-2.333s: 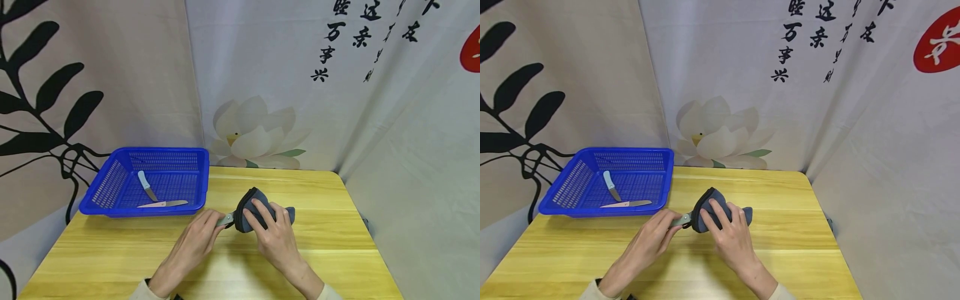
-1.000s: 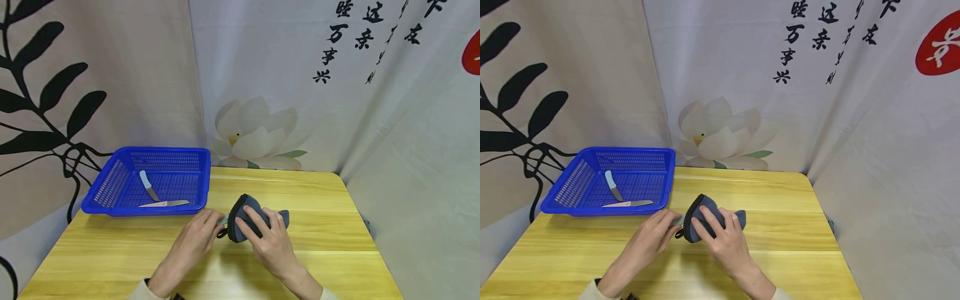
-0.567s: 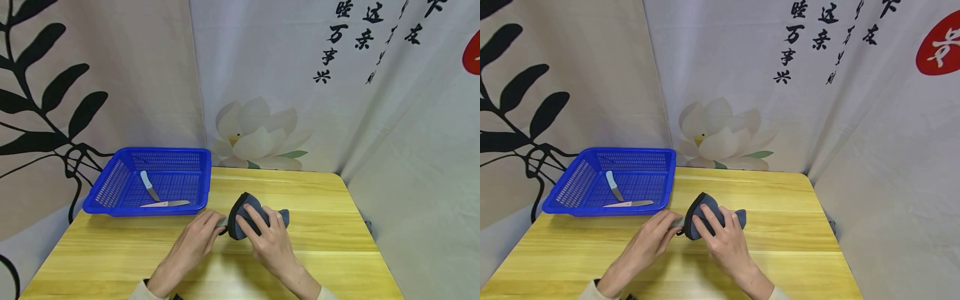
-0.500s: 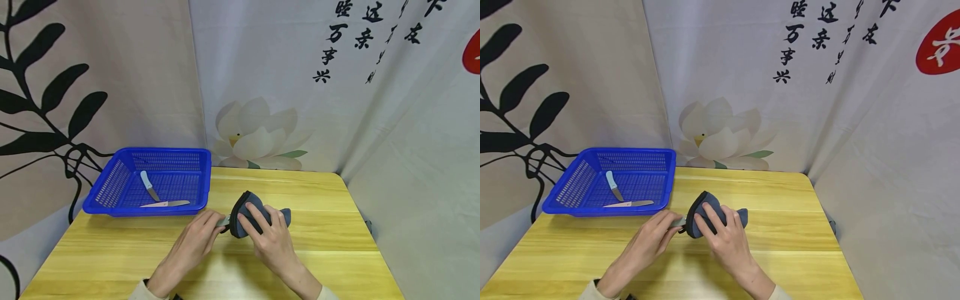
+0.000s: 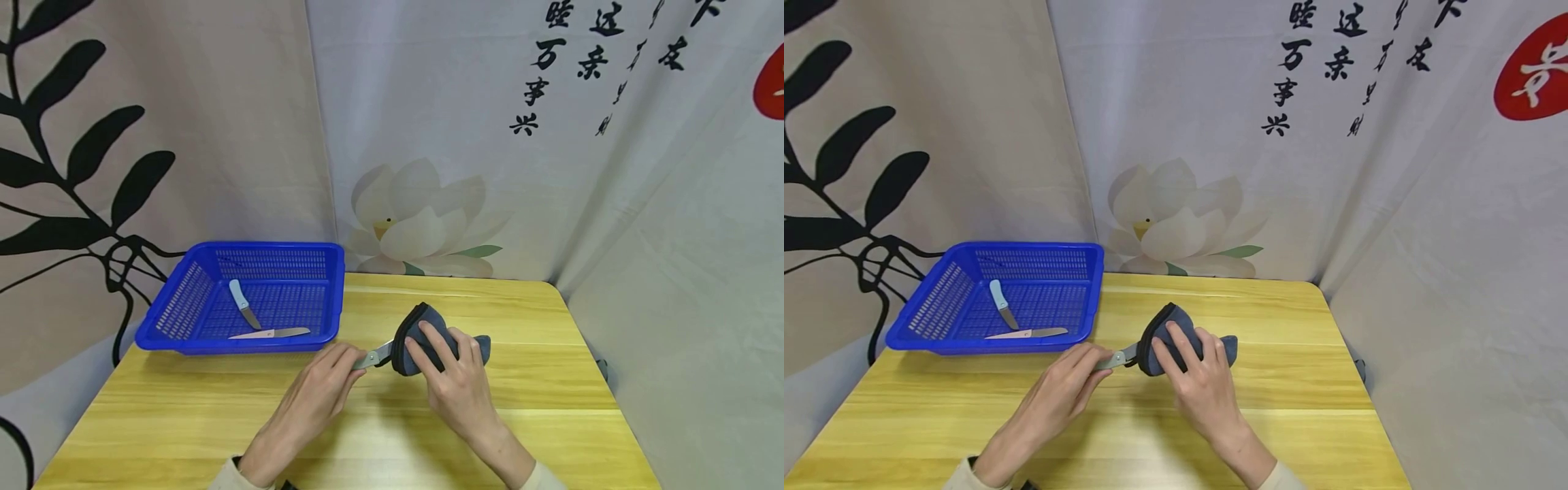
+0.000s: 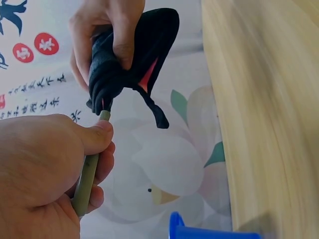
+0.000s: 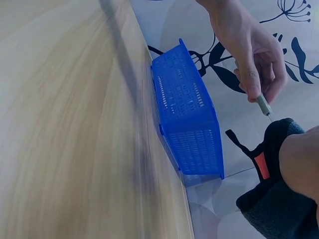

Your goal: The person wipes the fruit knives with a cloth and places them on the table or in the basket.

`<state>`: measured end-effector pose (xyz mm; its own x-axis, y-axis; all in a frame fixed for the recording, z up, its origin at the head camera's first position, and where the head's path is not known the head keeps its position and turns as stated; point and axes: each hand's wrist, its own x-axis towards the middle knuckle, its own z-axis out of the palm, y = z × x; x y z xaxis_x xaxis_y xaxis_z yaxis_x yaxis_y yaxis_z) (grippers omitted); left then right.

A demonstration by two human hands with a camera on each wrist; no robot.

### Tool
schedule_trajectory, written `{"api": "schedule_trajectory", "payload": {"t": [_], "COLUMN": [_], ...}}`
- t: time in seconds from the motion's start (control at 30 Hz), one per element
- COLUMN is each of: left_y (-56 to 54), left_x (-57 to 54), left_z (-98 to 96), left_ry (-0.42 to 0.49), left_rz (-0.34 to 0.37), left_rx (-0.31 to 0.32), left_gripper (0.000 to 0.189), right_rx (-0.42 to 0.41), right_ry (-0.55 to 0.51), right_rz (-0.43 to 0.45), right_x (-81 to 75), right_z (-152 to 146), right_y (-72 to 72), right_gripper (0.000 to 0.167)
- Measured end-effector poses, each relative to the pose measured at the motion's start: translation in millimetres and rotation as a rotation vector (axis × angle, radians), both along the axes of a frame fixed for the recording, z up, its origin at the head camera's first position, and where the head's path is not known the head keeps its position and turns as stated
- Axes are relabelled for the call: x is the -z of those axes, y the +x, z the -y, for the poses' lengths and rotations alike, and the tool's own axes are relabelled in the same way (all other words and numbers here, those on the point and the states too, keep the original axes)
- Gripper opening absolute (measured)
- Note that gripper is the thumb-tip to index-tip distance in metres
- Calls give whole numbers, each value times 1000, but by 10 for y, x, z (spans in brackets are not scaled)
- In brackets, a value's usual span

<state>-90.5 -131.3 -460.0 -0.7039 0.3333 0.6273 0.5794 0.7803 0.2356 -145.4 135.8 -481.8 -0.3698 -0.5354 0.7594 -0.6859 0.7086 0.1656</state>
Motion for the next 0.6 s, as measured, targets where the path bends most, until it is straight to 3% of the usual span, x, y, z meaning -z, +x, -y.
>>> {"api": "schedule_trajectory", "payload": {"t": [0.27,0.47,0.6], "left_y": [3,12,5], "left_x": [1,-2,-9], "left_z": [12,35,55], "left_ry": [-1,3,7], "left_rz": [-34,4,24], "left_rx": [2,-22,-49], "left_gripper": [26,24,24], "right_rx": [19,68,84], "right_ry": [-18,-53,-128], "right_rz": [20,40,48], "right_x": [3,5,-9], "right_z": [-81,-196,-246], "right_y": [-60,-114,-125], "right_gripper": [42,40,48]}}
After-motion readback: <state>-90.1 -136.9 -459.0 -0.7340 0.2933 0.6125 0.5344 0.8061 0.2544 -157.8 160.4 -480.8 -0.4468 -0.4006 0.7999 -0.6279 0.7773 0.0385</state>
